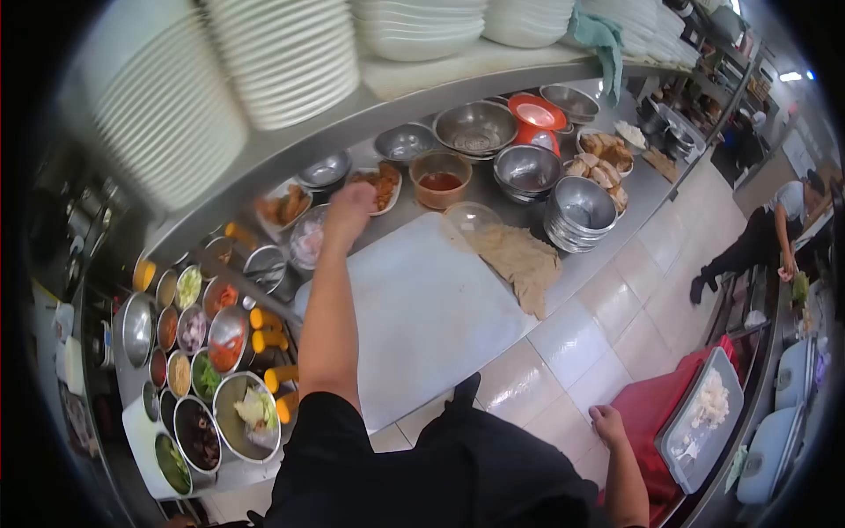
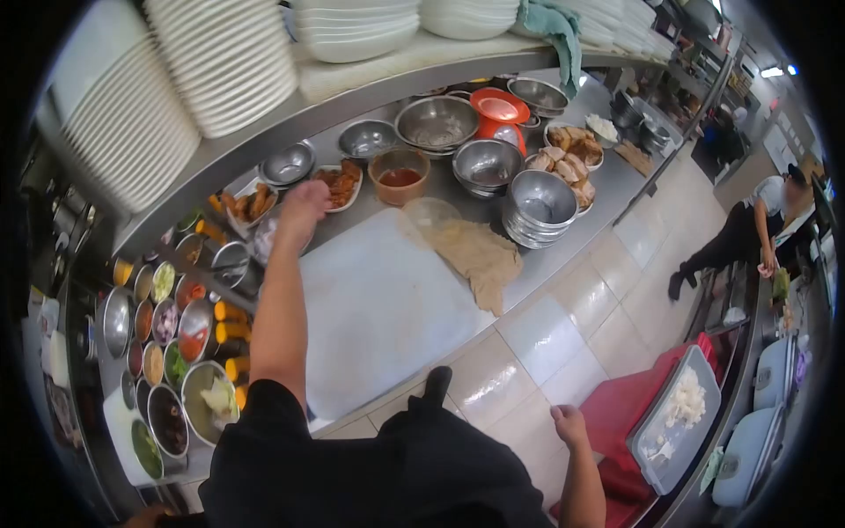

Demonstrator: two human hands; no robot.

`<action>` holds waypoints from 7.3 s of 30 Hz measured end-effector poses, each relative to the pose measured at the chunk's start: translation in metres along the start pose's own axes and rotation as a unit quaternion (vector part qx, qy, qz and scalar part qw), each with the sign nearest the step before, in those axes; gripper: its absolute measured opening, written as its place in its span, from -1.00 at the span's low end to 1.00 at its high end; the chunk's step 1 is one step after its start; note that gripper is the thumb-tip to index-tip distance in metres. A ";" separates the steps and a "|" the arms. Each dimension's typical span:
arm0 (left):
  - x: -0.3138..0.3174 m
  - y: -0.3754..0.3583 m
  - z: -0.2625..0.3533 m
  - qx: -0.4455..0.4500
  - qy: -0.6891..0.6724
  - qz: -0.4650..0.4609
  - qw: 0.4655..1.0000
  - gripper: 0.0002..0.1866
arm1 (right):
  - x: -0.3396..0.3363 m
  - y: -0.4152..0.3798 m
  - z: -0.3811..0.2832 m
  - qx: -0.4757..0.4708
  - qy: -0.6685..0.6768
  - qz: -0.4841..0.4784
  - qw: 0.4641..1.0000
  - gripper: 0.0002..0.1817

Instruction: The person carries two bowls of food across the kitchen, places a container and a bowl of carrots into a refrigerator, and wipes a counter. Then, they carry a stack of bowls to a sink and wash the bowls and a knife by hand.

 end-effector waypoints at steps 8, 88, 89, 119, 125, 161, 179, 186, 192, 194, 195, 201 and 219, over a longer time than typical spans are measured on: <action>0.037 0.047 0.008 -0.211 0.053 -0.110 0.970 -0.61 | -0.031 0.051 -0.147 -0.077 -0.018 -0.041 0.996 -0.54; -0.046 -0.266 -0.067 -0.336 -0.219 0.164 0.901 -0.52 | 0.307 0.005 -0.844 -0.855 -0.175 0.112 0.476 -0.62; -0.045 -0.265 -0.065 -0.346 -0.216 0.154 0.900 -0.52 | 0.311 0.002 -0.848 -0.851 -0.190 0.108 0.478 -0.62; -0.045 -0.267 -0.064 -0.299 -0.210 0.148 0.919 -0.45 | 0.332 -0.002 -0.897 -0.703 -0.148 -0.151 0.679 -0.67; -0.039 -0.269 -0.062 -0.280 -0.212 0.184 0.918 -0.49 | 0.269 0.012 -0.867 -0.570 -0.045 -0.302 0.763 -0.68; 0.449 0.023 0.257 -0.143 -0.216 -0.297 0.919 -0.52 | -0.559 0.364 -0.206 -0.046 0.287 0.130 0.948 -0.71; 1.180 0.045 0.480 -0.050 -0.211 -0.668 0.712 -0.60 | -0.860 0.472 0.048 0.156 0.495 0.466 0.716 -0.71; 1.370 -0.026 0.521 -0.090 -0.215 -0.728 0.645 -0.64 | -0.905 0.501 0.148 0.262 0.522 0.548 0.599 -0.73; 1.527 -0.059 0.512 -0.114 -0.192 -0.775 0.592 -0.66 | -0.914 0.524 0.186 0.309 0.509 0.588 0.548 -0.67; 1.583 -0.085 0.518 -0.123 -0.190 -0.786 0.575 -0.67 | -0.918 0.533 0.201 0.320 0.507 0.595 0.536 -0.66; 1.514 0.031 0.424 -0.167 -0.228 -0.775 0.565 -0.68 | -0.832 0.564 0.073 0.321 0.459 0.610 0.560 -0.66; 1.621 -0.010 0.406 -0.192 -0.285 -0.810 0.475 -0.66 | -0.796 0.628 0.082 0.310 0.438 0.668 0.516 -0.62; 1.723 -0.097 0.417 -0.256 -0.276 -0.823 0.426 -0.52 | -0.800 0.740 0.107 0.225 0.601 0.685 0.345 -0.75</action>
Point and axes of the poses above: each hand's wrist, its own y-axis towards the middle knuckle, its own x-axis out of the palm, z = x × y, the point moved 5 cm from there along y, towards the middle knuckle, and after that the axes turned 4 degrees about -y, right-handed, at the moved point
